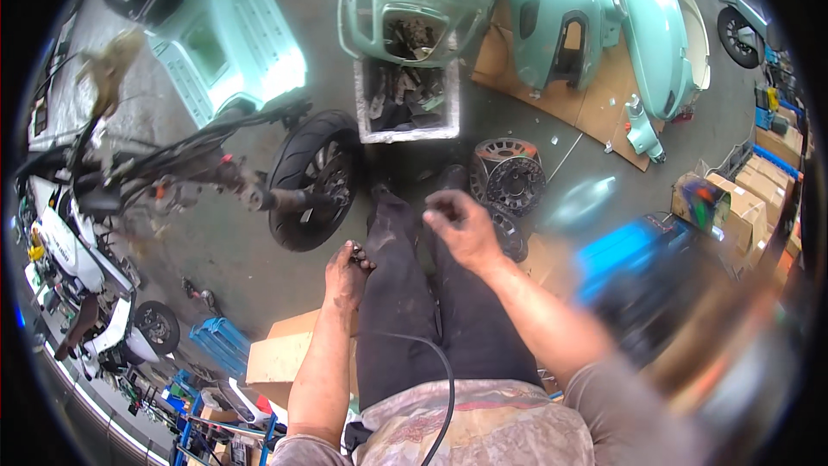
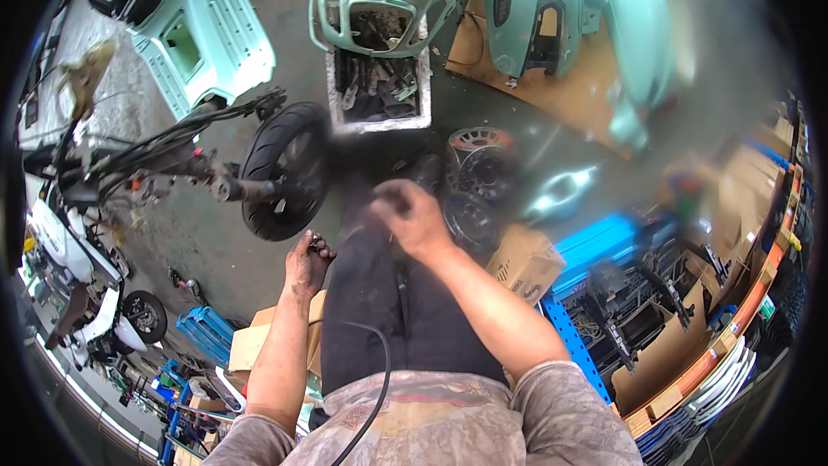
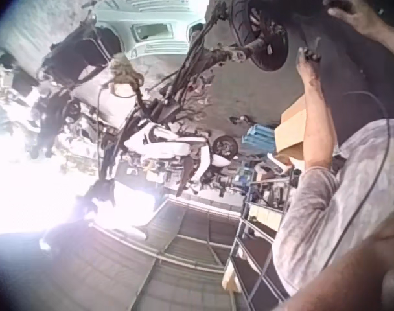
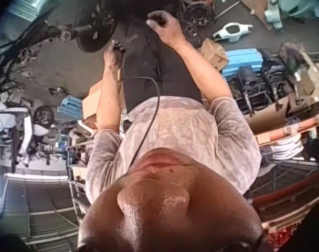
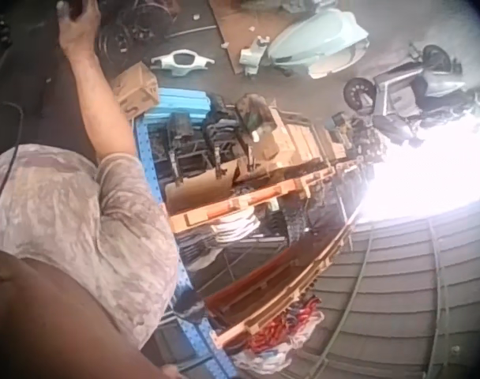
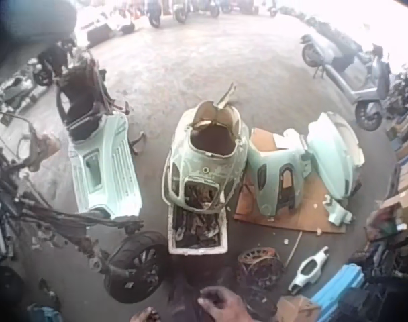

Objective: The person reaches into the storage area of a scooter to handle components, then picks up a tool and uses it to fasten a screw on a plastic scooter panel. The person then returns to the storage area to handle wires and parts.

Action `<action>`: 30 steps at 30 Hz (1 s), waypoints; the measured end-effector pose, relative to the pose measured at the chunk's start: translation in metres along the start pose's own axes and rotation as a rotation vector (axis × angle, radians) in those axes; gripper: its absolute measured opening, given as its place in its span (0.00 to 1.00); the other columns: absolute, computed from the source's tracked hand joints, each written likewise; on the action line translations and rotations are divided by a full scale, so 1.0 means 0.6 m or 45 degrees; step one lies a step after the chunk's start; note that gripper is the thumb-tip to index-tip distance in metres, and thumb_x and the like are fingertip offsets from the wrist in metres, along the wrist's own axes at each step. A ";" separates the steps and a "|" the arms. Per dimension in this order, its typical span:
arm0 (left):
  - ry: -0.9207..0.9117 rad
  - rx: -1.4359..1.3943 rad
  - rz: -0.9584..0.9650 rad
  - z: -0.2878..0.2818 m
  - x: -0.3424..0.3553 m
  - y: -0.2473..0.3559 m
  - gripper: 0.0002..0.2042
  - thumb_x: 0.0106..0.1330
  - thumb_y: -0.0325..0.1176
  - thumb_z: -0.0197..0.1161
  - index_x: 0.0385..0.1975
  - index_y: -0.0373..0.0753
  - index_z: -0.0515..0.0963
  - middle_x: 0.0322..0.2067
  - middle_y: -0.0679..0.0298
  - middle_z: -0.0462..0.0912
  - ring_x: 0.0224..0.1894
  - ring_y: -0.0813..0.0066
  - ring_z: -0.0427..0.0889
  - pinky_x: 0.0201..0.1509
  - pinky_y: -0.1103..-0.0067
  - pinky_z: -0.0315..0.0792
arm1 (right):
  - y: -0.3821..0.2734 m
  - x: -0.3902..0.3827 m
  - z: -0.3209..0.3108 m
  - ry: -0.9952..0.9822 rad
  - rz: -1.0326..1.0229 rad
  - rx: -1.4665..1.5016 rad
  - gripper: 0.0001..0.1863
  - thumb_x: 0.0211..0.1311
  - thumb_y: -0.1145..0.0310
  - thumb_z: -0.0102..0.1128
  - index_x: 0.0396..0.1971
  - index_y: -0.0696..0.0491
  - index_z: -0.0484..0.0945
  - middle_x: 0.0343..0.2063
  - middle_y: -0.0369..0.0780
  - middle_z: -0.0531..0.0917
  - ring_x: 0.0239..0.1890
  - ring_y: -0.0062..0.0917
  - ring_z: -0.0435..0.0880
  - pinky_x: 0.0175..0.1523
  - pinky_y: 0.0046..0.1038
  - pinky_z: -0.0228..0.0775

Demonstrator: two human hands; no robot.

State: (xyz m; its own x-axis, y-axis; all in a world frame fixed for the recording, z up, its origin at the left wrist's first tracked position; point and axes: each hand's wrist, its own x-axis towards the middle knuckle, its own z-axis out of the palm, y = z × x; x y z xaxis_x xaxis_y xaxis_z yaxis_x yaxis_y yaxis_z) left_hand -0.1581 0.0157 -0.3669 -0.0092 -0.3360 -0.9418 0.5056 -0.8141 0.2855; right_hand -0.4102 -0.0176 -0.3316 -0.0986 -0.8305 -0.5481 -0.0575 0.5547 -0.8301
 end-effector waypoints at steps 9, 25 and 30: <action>0.497 -0.240 0.036 -0.358 -0.155 0.034 0.10 0.65 0.37 0.47 0.21 0.45 0.64 0.16 0.68 0.62 0.19 0.74 0.61 0.29 0.74 0.62 | -0.259 -0.111 0.038 -0.106 -0.283 -0.343 0.18 0.56 0.62 0.67 0.41 0.57 0.76 0.35 0.39 0.80 0.37 0.21 0.79 0.46 0.24 0.71; 0.841 -1.147 0.473 -0.900 -0.458 -0.039 0.09 0.60 0.36 0.51 0.18 0.46 0.64 0.14 0.69 0.61 0.17 0.74 0.61 0.27 0.74 0.63 | -0.015 -0.124 0.439 -0.564 0.044 -1.242 0.20 0.57 0.60 0.65 0.40 0.62 0.79 0.30 0.43 0.84 0.34 0.29 0.81 0.43 0.29 0.73; 0.889 -1.640 0.606 -0.945 -0.483 -0.047 0.09 0.61 0.36 0.50 0.19 0.46 0.64 0.16 0.69 0.62 0.18 0.75 0.62 0.29 0.73 0.64 | -0.091 -0.101 0.584 -0.578 0.479 -1.248 0.23 0.59 0.57 0.64 0.44 0.61 0.76 0.32 0.43 0.83 0.34 0.29 0.81 0.42 0.30 0.73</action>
State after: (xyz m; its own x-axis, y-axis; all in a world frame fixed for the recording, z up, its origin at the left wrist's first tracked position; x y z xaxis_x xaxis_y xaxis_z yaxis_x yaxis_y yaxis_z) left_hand 0.3194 0.4043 -0.2028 0.5709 0.1431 -0.8085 0.7260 0.3719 0.5785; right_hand -0.0531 -0.0153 -0.2893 0.0828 -0.4343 -0.8970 -0.8701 0.4074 -0.2776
